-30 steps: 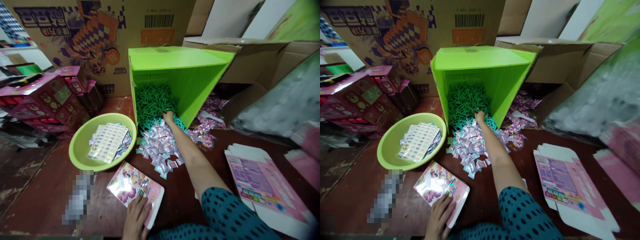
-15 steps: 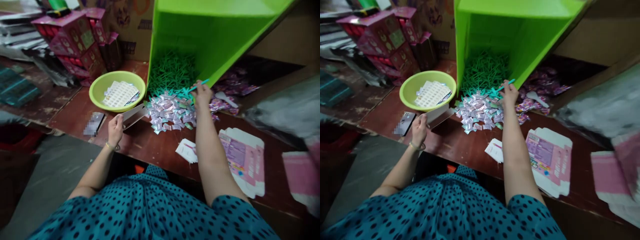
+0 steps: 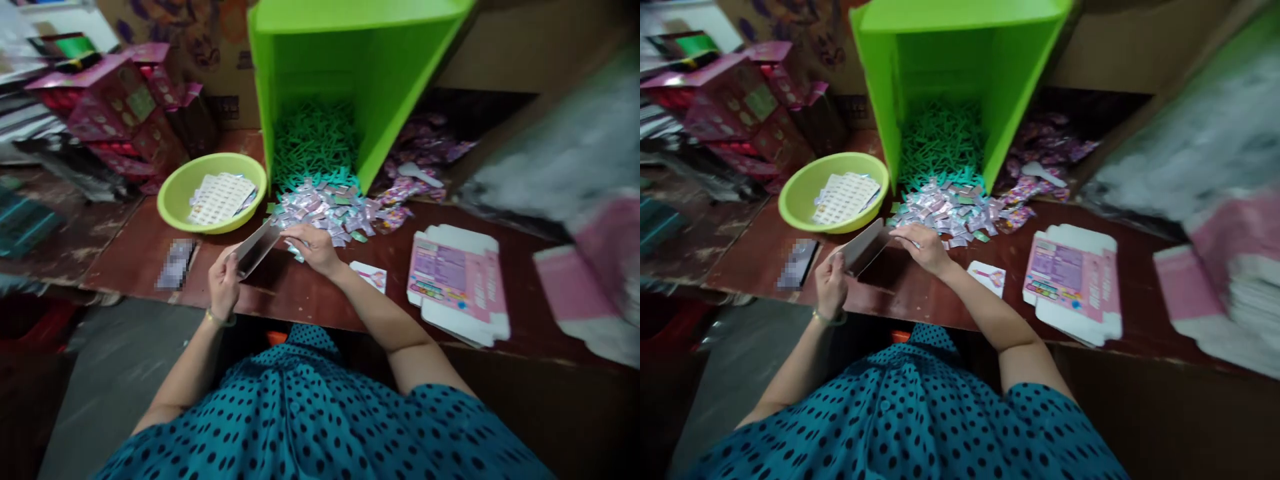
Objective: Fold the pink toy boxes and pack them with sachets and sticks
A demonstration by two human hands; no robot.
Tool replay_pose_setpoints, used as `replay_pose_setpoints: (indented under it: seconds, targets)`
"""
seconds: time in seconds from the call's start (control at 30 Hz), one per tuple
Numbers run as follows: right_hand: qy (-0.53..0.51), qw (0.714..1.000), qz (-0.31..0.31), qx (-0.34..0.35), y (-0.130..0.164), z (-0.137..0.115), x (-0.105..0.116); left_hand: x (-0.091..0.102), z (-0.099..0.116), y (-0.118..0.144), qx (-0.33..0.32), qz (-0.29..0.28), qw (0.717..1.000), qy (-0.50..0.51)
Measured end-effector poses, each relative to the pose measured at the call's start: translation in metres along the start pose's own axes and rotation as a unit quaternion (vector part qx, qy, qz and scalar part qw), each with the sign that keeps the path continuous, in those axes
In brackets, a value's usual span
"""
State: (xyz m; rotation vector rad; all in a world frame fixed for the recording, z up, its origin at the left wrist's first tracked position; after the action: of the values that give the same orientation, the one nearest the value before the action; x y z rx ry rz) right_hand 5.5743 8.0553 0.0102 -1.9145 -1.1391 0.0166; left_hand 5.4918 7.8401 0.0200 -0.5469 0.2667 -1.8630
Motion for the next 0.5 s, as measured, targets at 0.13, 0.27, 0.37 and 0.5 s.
replay_pose_setpoints:
  seconds: [0.13, 0.27, 0.37, 0.5]
  targets:
    - [0.091, 0.99, -0.048, -0.095, 0.005, 0.082, 0.066, -0.023, -0.007, 0.025, -0.105, -0.104, 0.987, -0.061]
    - [0.248, 0.921, 0.027, -0.3, 0.015, 0.182, 0.198, -0.043, -0.025, 0.049, -0.175, -0.204, 0.959, -0.092]
    - [0.312, 0.874, 0.109, -0.357, 0.023, 0.215, 0.274, -0.033, -0.026, 0.034, -0.115, -0.127, 0.983, -0.073]
    - [0.262, 0.919, 0.093, -0.28, 0.009, 0.203, 0.253, -0.024, -0.009, 0.006, -0.041, -0.049, 0.997, -0.04]
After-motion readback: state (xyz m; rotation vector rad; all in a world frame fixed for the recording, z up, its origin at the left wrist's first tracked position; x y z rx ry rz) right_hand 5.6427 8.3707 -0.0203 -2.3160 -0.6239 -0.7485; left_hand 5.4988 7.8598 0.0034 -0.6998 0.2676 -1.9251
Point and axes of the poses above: each hand's wrist, its own y-axis away from the middle knuckle, its own x-axis out of the back of the hand, z = x × y, the point moved 6 cm from there along -y, towards the middle knuckle, and after that the axes turned 2 degrees about z, right-handed, at the moved point
